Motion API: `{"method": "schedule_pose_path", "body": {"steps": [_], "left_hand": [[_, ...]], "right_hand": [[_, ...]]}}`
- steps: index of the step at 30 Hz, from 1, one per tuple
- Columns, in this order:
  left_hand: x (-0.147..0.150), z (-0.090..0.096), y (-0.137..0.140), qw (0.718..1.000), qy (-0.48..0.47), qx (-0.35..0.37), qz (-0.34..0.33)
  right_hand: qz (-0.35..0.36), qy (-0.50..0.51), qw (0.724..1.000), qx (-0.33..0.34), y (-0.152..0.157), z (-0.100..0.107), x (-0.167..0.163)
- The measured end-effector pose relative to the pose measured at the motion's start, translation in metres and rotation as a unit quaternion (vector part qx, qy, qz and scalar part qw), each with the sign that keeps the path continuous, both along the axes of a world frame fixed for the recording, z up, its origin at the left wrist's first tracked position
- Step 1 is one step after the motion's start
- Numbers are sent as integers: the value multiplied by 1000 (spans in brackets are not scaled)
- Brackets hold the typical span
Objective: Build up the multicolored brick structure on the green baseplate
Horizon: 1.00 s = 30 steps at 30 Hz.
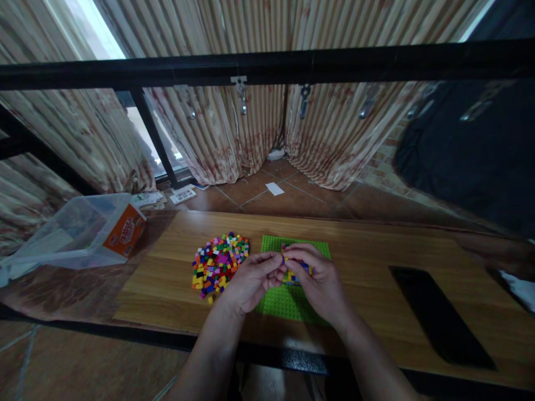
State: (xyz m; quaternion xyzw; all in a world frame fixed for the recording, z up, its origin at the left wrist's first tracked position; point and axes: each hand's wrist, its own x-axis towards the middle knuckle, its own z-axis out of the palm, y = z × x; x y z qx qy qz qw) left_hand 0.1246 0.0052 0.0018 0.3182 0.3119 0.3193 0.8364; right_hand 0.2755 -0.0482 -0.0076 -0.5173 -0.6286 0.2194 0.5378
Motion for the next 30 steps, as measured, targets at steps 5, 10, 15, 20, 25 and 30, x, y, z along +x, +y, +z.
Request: {"method": "schedule_pose_path", "body": {"steps": [5, 10, 15, 20, 25, 30], "left_hand": [[0, -2, 2, 999, 35, 19, 14], [-1, -7, 6, 987, 127, 92, 39], [3, -9, 5, 968, 184, 168, -7], [3, -9, 3, 958, 208, 189, -58], [2, -8, 2, 957, 200, 189, -90], [2, -4, 0, 951, 202, 197, -125]], "right_hand": [[-58, -2, 998, -10, 1, 0, 15], [-148, 2, 989, -23, 4, -10, 40], [-125, -46, 988, -80, 4, -17, 38], [-110, -93, 986, -81, 4, -16, 28], [-139, -130, 980, -67, 5, -20, 26], [-172, -129, 974, -64, 8, -25, 24]]}}
